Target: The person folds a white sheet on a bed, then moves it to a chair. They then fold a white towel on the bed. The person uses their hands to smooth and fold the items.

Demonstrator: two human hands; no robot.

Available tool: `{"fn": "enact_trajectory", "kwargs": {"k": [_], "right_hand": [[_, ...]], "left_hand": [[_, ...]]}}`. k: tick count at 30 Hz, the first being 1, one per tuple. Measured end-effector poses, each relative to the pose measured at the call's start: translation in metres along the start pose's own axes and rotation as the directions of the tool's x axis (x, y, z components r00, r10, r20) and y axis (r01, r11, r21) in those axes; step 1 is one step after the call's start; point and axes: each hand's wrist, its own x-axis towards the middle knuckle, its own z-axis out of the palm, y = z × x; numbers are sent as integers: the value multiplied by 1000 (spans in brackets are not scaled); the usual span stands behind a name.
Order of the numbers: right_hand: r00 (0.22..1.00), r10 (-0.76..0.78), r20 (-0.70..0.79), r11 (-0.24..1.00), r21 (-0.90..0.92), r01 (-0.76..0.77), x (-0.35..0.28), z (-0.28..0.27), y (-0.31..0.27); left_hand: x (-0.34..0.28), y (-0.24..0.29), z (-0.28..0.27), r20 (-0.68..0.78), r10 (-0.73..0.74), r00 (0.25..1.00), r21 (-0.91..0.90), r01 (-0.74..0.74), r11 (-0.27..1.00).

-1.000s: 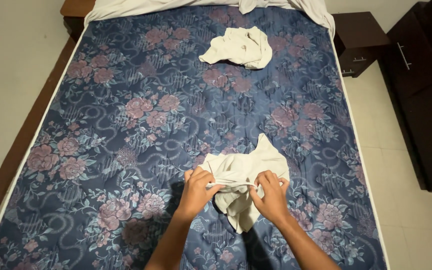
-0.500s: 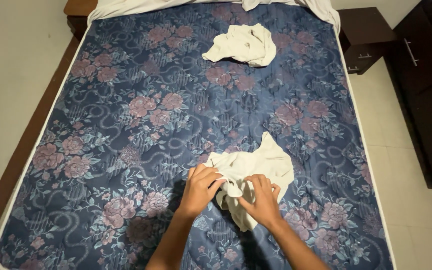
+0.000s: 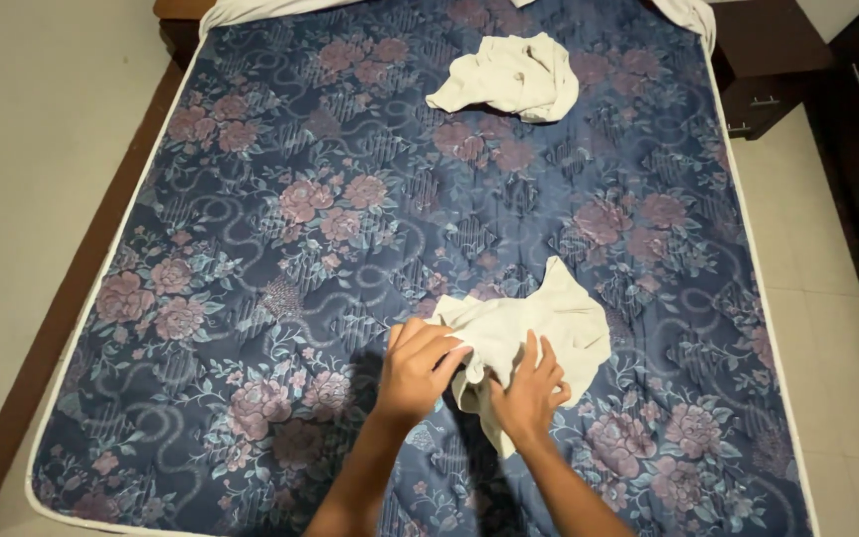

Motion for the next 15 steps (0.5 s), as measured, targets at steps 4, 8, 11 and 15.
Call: {"fn": "enact_trajectory", "kwargs": {"k": [4,8,11,15], "right_hand": [[999,-4,53,998,-55,7,8,7,30],[999,-12,35,999,-42,14,7,13,47],[993,-110,32,993,54,109,-3,1,24],[960,-268,-76,942,189,278,-13,-16,-20]], "left_hand": [[0,-5,-11,-46,-62,997,33,64,997],[-5,-10,-12,-68,-81,994,62,85,994],[-5,-8,-8,-38,-77,996,67,79,995],[-6,-5,3,3,-2,1000,62,2,998]]}}
